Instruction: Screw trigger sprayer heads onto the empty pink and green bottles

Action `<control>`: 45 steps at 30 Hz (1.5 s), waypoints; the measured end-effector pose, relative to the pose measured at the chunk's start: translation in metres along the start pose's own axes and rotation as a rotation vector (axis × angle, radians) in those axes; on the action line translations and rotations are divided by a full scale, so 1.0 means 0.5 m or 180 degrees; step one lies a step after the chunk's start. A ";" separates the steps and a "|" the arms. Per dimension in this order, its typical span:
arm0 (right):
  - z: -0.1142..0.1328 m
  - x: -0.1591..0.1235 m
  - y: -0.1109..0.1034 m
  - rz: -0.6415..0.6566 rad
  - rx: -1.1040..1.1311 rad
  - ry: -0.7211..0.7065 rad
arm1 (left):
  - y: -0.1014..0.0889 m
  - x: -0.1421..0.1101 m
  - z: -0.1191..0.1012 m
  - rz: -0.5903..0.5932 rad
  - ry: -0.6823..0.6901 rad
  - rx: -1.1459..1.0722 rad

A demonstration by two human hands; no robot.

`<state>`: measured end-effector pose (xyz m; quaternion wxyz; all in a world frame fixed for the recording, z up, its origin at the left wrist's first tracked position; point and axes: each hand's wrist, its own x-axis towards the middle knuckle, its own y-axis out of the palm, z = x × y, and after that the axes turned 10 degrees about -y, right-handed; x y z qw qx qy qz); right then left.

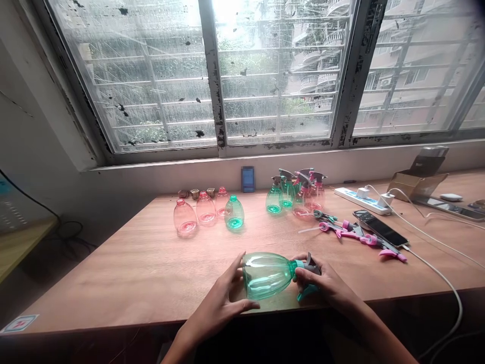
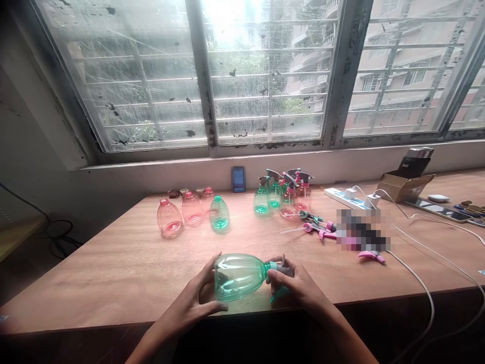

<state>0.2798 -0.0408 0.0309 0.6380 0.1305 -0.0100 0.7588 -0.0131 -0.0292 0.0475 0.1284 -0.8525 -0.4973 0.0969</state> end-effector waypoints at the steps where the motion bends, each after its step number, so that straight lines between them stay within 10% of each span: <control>1: 0.000 0.000 0.000 -0.0007 0.0015 0.0018 | 0.000 -0.001 0.003 0.0035 0.0010 -0.0017; 45: -0.011 0.001 -0.012 0.0183 -0.0149 0.0051 | -0.006 -0.005 0.009 0.0125 0.0002 0.0224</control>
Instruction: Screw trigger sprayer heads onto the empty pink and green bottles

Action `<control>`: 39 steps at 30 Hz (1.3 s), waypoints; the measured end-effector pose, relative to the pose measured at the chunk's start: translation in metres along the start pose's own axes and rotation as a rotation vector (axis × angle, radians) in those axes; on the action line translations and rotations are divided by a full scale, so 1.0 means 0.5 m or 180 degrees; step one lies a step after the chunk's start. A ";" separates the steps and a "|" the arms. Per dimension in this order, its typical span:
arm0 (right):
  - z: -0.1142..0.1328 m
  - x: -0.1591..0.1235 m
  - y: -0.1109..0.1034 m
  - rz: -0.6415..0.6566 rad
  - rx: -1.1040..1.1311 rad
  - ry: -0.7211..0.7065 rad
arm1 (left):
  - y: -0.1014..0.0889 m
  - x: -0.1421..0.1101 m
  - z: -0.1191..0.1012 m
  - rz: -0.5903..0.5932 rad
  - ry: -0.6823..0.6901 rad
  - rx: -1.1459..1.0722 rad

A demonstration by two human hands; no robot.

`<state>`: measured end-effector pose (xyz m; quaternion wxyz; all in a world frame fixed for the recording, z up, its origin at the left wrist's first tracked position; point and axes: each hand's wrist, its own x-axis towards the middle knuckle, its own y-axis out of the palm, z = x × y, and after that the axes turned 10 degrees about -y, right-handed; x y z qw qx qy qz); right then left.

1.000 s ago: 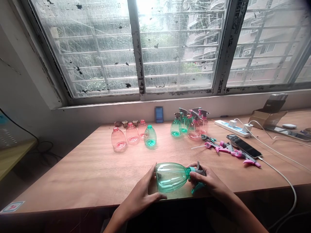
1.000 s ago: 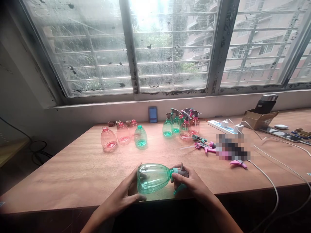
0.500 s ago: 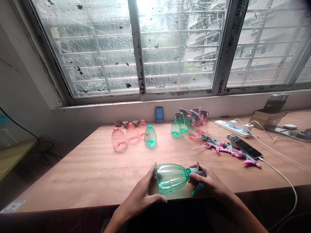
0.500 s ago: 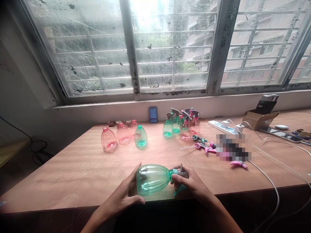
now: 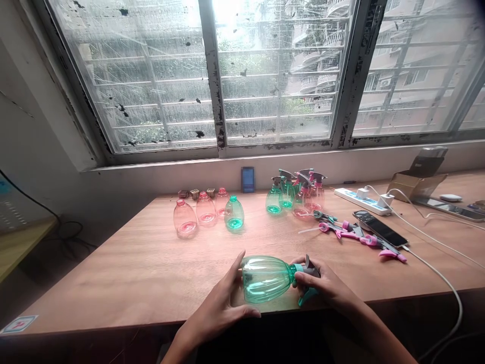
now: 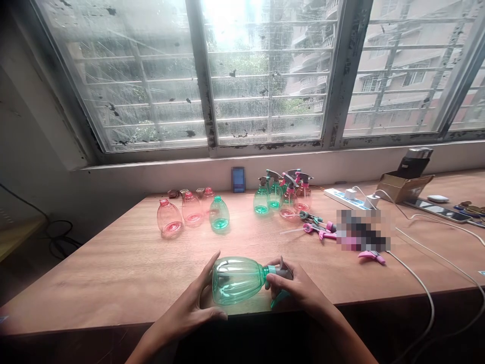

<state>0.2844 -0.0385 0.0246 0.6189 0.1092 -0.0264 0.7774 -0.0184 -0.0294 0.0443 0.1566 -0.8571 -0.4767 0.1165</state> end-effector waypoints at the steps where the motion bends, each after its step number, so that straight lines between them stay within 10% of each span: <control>1: 0.001 0.000 0.001 -0.0009 -0.0006 0.0018 | 0.001 -0.001 0.000 -0.0010 -0.0035 -0.0019; 39: -0.002 0.002 -0.001 -0.0036 0.0137 0.0000 | 0.005 -0.004 -0.020 -0.0089 0.0014 0.0026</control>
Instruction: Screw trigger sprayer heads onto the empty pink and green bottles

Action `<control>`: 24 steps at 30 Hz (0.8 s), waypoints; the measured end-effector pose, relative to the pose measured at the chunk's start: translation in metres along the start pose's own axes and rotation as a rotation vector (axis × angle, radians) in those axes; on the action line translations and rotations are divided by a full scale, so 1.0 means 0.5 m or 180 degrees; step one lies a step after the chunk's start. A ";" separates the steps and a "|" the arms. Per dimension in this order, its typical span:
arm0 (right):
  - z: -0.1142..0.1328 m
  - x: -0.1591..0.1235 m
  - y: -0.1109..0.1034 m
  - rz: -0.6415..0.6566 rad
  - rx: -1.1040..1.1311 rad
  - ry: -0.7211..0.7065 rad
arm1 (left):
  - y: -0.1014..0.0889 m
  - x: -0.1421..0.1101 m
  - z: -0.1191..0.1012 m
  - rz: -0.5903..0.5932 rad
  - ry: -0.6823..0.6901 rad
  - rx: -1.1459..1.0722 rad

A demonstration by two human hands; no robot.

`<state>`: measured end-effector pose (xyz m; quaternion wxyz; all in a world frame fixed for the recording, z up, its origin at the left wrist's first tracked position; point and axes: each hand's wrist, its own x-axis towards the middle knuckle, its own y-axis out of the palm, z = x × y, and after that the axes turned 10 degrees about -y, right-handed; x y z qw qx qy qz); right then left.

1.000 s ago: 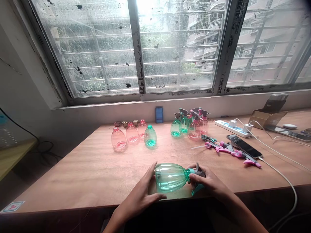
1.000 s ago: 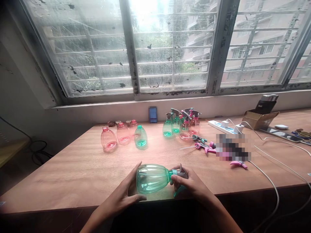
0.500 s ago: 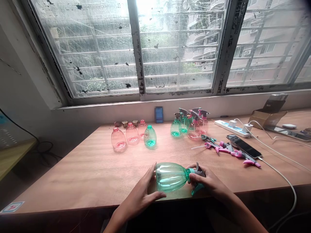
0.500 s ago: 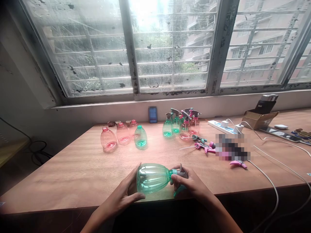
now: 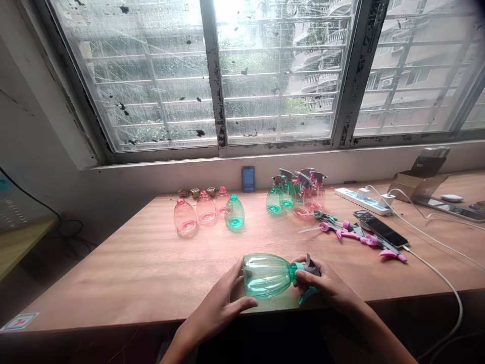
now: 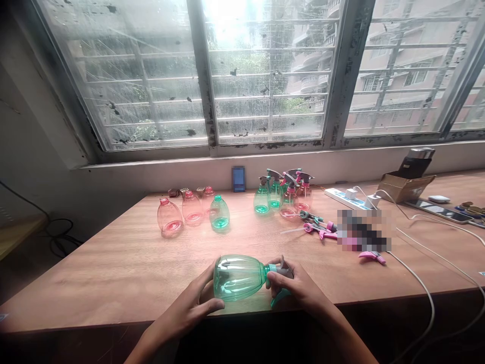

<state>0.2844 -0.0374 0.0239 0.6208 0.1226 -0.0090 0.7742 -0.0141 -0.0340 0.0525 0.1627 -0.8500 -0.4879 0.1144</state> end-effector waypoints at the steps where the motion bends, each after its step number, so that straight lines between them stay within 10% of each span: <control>1: 0.000 0.000 0.000 -0.0009 0.0003 -0.0002 | -0.002 0.001 0.000 -0.0050 0.0007 0.0099; 24: -0.004 -0.002 -0.001 0.0037 0.0030 -0.0028 | -0.004 -0.002 0.006 -0.0064 0.0115 0.0296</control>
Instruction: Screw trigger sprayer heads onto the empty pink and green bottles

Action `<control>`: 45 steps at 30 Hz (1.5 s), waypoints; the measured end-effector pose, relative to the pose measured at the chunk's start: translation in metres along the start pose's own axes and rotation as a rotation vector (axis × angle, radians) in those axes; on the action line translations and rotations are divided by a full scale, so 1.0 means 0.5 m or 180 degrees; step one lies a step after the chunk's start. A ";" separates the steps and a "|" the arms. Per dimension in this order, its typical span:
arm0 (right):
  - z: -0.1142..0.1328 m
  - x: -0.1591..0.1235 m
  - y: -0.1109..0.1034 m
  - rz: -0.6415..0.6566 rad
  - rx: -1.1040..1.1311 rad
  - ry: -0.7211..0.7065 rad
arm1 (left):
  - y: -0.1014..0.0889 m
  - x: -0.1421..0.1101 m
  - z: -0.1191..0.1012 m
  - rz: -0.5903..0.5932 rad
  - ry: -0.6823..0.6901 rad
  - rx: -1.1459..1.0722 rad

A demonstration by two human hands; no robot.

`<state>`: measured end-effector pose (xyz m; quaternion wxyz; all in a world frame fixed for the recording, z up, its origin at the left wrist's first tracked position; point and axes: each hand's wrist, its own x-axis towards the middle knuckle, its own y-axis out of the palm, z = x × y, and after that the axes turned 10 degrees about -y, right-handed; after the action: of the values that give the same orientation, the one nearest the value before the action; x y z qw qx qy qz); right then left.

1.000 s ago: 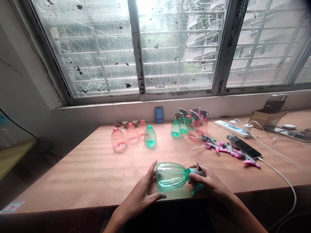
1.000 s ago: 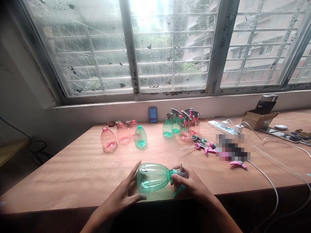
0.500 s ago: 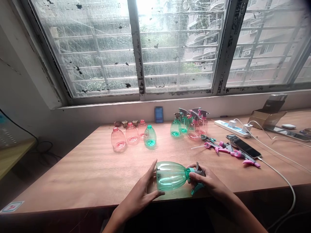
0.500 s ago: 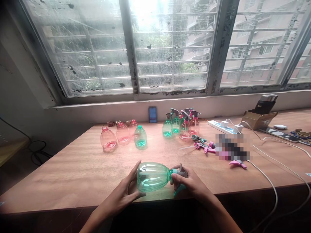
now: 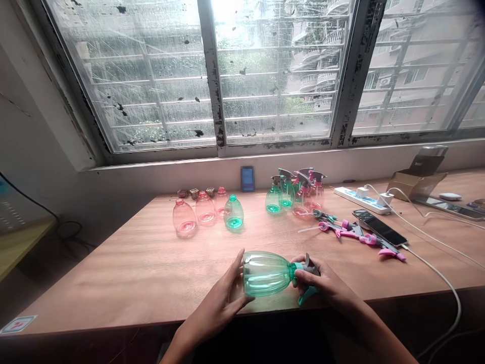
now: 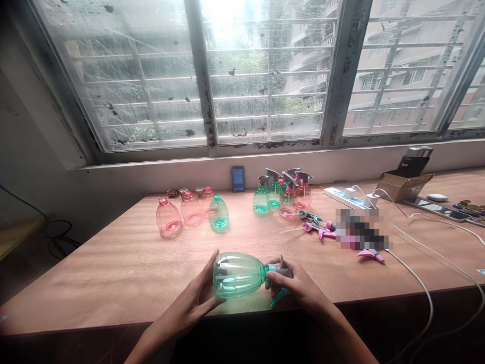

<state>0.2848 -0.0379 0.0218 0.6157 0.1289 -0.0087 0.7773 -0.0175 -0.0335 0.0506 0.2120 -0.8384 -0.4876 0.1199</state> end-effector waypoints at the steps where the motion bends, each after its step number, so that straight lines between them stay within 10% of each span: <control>1: 0.000 0.000 0.000 0.0004 -0.0002 -0.0003 | 0.000 0.001 0.000 0.0052 -0.0004 -0.0071; 45: 0.004 -0.001 0.002 0.0060 -0.0107 0.0035 | -0.001 0.007 0.025 -0.0063 0.0077 -0.0355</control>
<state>0.2844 -0.0388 0.0236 0.6105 0.1141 -0.0196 0.7835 -0.0211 -0.0271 0.0397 0.1720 -0.8455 -0.4991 0.0802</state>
